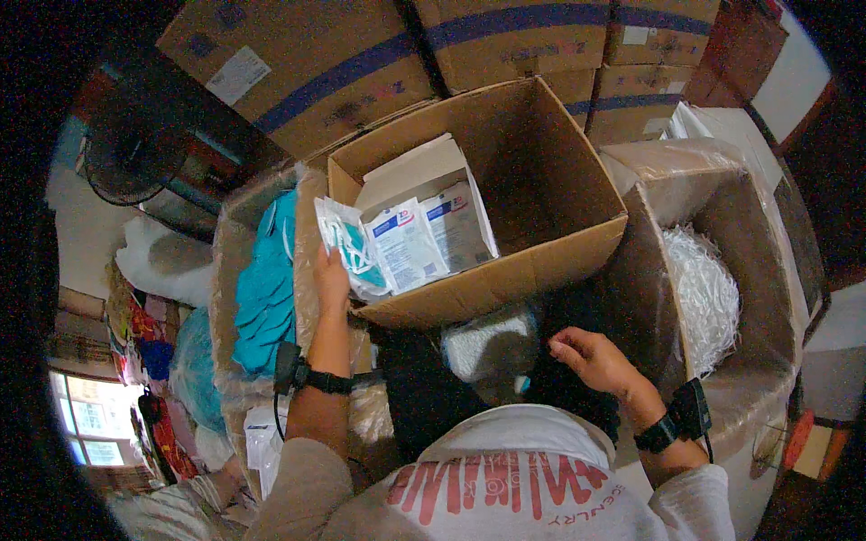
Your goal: Sorting and packing medical-style masks from large bins into smaller plastic bags and cardboard boxes.
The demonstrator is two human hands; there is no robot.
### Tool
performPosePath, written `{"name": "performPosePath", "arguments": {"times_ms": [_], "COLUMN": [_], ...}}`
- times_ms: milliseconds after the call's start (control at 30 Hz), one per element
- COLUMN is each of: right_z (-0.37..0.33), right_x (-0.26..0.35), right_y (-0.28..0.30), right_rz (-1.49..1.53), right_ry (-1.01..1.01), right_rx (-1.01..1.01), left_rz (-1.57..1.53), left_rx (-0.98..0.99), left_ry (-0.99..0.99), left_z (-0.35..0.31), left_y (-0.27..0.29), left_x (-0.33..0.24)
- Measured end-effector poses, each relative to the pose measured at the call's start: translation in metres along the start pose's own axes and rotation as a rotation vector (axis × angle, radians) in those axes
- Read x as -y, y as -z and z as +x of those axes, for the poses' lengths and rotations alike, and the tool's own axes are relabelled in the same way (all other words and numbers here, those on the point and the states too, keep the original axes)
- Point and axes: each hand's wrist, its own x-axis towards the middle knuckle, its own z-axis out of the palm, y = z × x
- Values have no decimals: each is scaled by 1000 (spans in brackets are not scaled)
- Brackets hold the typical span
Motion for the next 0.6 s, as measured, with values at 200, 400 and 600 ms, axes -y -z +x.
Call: {"name": "performPosePath", "arguments": {"times_ms": [200,400,600], "right_z": [19,43,49], "right_x": [2,81,85], "right_y": [-8,-17,-16], "right_rz": [-11,773,695], "right_ry": [103,-26,31], "right_rx": [32,142,173], "left_rz": [-615,-32,208], "left_rx": [104,481,927], "left_ry": [198,-241,-822], "left_z": [-25,-96,-143], "left_y": [24,22,2], "left_x": [-65,-104,-141]}}
